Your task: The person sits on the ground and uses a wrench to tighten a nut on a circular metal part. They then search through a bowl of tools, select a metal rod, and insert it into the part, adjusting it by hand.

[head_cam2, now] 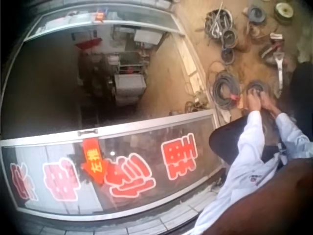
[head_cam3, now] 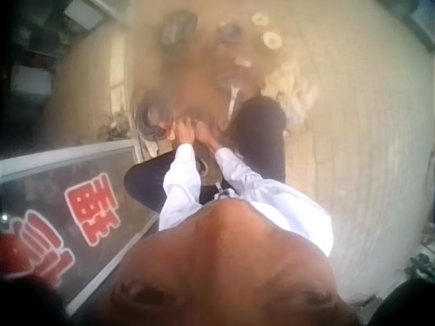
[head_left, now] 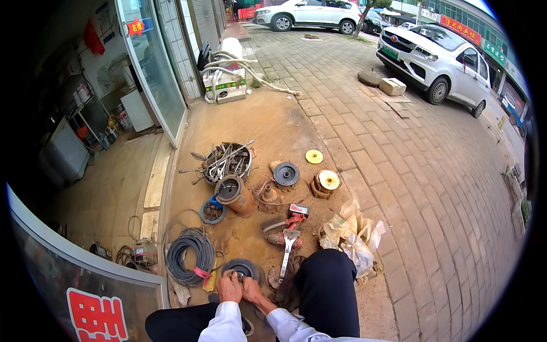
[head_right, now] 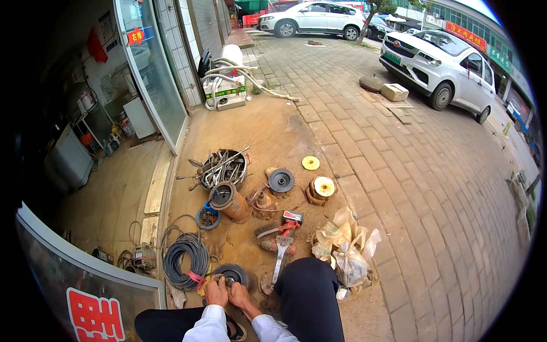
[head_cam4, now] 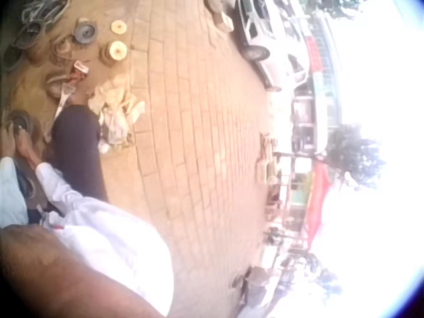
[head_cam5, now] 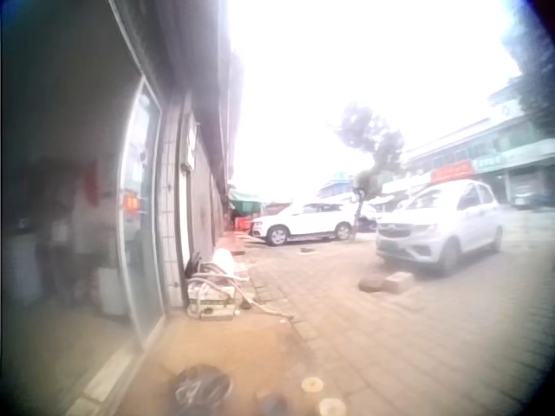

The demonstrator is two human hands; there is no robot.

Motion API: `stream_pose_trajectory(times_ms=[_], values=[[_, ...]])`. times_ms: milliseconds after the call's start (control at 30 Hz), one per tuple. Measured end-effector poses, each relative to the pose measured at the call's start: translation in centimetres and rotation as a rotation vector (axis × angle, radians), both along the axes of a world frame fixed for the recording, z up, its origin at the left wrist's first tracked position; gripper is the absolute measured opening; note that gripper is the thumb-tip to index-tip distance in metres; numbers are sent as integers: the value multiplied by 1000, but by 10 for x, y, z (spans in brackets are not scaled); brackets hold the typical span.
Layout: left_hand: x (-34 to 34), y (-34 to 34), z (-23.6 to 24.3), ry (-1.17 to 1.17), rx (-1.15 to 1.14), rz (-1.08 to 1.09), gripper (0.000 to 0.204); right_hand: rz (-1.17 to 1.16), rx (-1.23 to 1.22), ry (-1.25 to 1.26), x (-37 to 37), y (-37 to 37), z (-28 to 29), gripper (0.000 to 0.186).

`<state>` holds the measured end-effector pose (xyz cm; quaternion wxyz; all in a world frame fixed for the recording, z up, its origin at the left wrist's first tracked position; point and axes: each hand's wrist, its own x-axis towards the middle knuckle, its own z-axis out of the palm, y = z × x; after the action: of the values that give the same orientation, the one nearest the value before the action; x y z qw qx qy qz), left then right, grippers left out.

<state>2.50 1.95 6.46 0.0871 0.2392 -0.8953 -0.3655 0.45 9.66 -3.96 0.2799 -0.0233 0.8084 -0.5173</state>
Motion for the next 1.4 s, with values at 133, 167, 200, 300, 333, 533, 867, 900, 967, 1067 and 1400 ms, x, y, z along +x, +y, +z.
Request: stream_pose_trajectory(times_ms=[133, 167, 200, 300, 333, 533, 867, 900, 967, 1067, 1400], values=[[-1, -3, -4, 2, -29, 10, 22, 26, -149, 153, 6, -2, 12, 43], [-4, 3, 0, 5, 10, 7, 22, 20, -171, 206, 7, 1, 6, 42], [-5, 3, 6, 5, 28, 4, 22, 14, -160, 186, 5, -1, 1, 42], [1, -1, -7, 10, 50, 13, 22, 20, -66, 37, 10, -1, -2, 42], [1, -6, -11, 22, 44, 2, 23, 13, -32, 20, 10, 0, -2, 41], [-2, -5, -9, 58, 59, -29, 21, 4, -61, 69, -1, -4, -29, 42], [-3, 0, 1, 69, 61, -8, 20, 28, -118, 20, 0, -7, -44, 44], [-3, 1, 2, 58, 77, -5, 19, 39, -110, 8, 0, -6, -43, 44], [-2, -1, -2, 76, 50, -24, 19, 33, -93, -2, 0, -7, -42, 44], [-3, 3, 0, 77, 64, -21, 19, 4, -38, -31, 2, -9, -39, 45], [-5, -8, -9, 74, -17, -33, 27, 47, -71, 58, -3, -1, 29, 43]])
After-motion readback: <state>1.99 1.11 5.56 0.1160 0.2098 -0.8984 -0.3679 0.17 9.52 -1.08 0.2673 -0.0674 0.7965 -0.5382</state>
